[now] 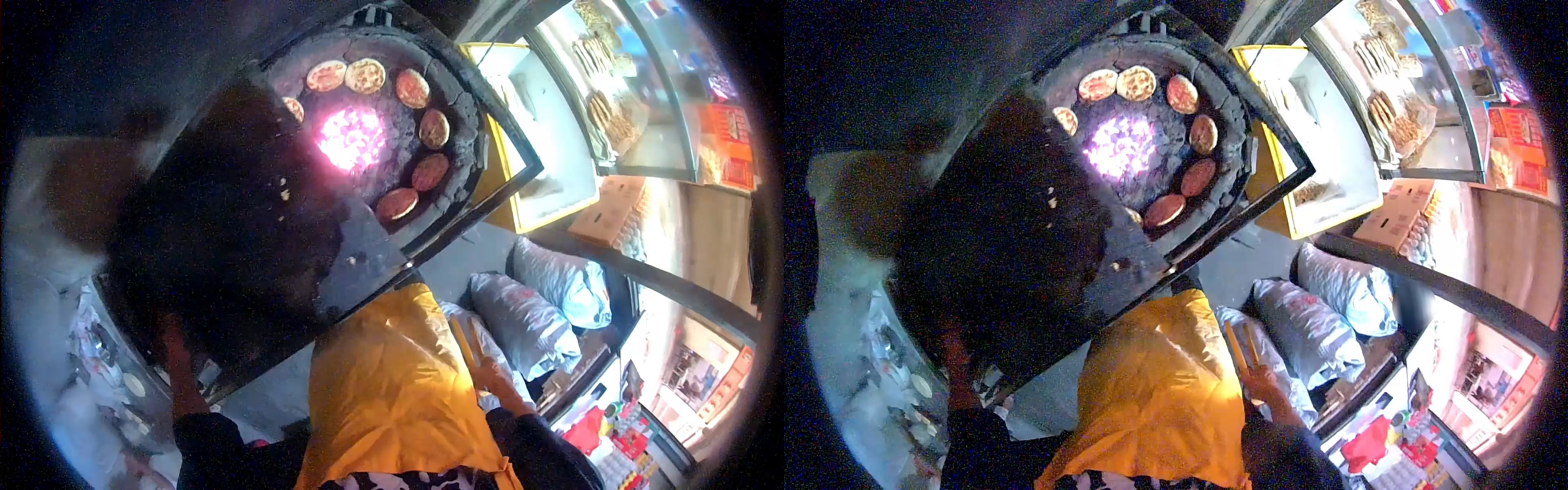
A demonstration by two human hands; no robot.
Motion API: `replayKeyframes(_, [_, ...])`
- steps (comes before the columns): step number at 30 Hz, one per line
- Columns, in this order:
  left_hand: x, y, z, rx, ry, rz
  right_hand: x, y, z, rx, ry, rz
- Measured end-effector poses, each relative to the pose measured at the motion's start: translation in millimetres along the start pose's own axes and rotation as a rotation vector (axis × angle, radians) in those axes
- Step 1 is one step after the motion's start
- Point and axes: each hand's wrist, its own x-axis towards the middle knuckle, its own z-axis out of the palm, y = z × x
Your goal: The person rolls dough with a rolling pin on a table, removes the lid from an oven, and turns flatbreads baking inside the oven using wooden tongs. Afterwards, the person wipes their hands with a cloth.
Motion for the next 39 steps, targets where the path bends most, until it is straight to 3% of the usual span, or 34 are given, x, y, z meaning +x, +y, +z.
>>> replayKeyframes(1, [-10, 10, 23, -0.008, -0.021, 0.003, 15, 15, 16, -0.081, 0.054, -0.109])
replayKeyframes(7, [-41, 68, 171, 0.158, -0.211, 0.076, 91, 84, 73, 0.519, 0.116, -0.333])
replayKeyframes(8, [-40, 78, 195, 0.019, -0.153, -0.136, 99, 88, 74, 0.587, 0.103, -0.34])
replayKeyframes(9, [-40, 88, 218, -0.121, -0.094, -0.348, 119, 101, 89, 0.303, 0.065, -0.359])
replayKeyframes(10, [-44, 96, 240, -0.111, -0.097, -0.339, 123, 102, 83, 0.018, 0.027, -0.371])
replayKeyframes(12, [-51, 107, 277, -0.102, -0.097, -0.334, 121, 101, 51, 0.154, 0.012, -0.26])
replayKeyframes(15, [-7, 68, 271, -0.116, -0.138, -0.222, 112, 103, -6, 0.758, -0.104, -0.188])
replayKeyframes(17, [-29, 91, 302, -0.128, -0.1, -0.249, 99, 106, -17, 1.146, -0.194, -0.104])
replayKeyframes(19, [-55, 99, 317, -0.155, -0.078, -0.255, 95, 117, -11, 1.335, -0.226, -0.053])
replayKeyframes(21, [-71, 106, 313, -0.137, -0.143, -0.047, 118, 116, -8, 1.342, -0.071, -0.172])
replayKeyframes(22, [-49, 86, 279, -0.027, 0.024, -0.155, 121, 109, -12, 1.357, -0.055, -0.189])
replayKeyframes(24, [-34, 58, 240, 0.235, 0.267, -0.203, 113, 91, -28, 1.025, 0.125, -0.37])
replayKeyframes(26, [-22, 53, 239, 0.372, 0.306, -0.106, 116, 75, -13, 0.952, 0.321, -0.519])
replayKeyframes(27, [-3, 51, 234, 0.62, 0.303, 0.119, 121, 68, 8, 0.979, 0.44, -0.617])
replayKeyframes(29, [-19, 94, 272, 0.999, 0.344, 0.618, 97, 45, 8, 1.15, 0.287, -0.294])
replayKeyframes(30, [-5, 91, 274, 0.981, 0.308, 0.664, 78, 30, 8, 1.234, 0.229, -0.139])
replayKeyframes(32, [22, 69, 269, 0.443, -0.102, 0.2, 69, 13, 56, 1.256, 0.229, 0.112])
replayKeyframes(33, [-1, 63, 285, 0.344, -0.05, 0.112, 71, 7, 94, 1.344, 0.27, 0.09])
replayKeyframes(34, [-30, 64, 291, 0.311, -0.231, 0.28, 62, -2, 135, 1.434, 0.311, 0.074])
replayKeyframes(36, [-73, 77, 308, 0.53, -0.062, 0.166, 28, -26, 191, 1.24, 0.404, 0.219])
replayKeyframes(38, [-70, 70, 288, 0.516, -0.295, 0.195, -41, -57, 208, 1.233, 0.235, 0.337])
replayKeyframes(39, [-76, 70, 284, 0.528, -0.282, 0.213, -62, -73, 237, 1.278, 0.241, 0.372])
